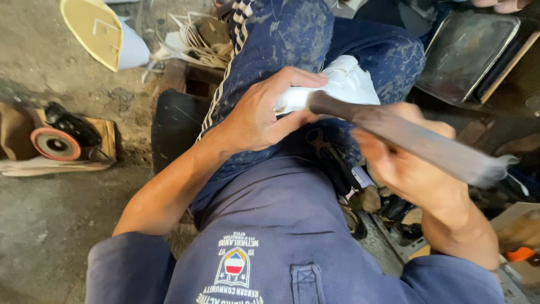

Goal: The person sits on the floor and uses a pair of pliers to pull and adjust the edges of a white shoe held on their lap. They repeatedly use the pliers to grip and manipulate the shoe's upper material, occasionally switching to a hammer to tap the shoe.

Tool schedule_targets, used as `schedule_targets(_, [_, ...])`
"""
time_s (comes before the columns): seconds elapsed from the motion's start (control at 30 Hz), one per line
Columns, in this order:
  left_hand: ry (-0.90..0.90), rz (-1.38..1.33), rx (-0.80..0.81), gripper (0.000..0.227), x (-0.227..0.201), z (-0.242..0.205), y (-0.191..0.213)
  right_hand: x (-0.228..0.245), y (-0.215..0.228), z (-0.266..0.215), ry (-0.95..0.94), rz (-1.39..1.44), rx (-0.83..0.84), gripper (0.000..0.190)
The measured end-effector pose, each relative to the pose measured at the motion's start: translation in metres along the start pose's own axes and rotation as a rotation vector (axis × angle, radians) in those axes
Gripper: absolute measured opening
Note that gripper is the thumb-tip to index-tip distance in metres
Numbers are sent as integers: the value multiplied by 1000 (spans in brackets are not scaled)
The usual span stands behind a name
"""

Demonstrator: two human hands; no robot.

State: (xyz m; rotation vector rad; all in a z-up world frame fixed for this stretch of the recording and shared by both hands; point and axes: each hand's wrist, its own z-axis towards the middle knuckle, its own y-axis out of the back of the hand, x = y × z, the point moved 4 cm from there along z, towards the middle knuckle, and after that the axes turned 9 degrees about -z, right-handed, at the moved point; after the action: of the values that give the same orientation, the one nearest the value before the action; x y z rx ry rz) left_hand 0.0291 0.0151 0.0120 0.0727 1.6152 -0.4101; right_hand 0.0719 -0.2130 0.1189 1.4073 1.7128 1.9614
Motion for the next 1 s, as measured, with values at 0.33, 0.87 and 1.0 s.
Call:
schedule_targets(0.33, [17, -2, 6, 35, -4, 1, -1, 3, -4, 9, -15, -107, 132, 20])
schedule_targets(0.87, [-466, 257, -9, 62, -52, 19, -54, -51, -24, -114, -804, 205, -441, 25])
schedule_targets(1.0, [-522, 883, -103, 39, -98, 8, -98, -73, -45, -152, -937, -74, -389, 39])
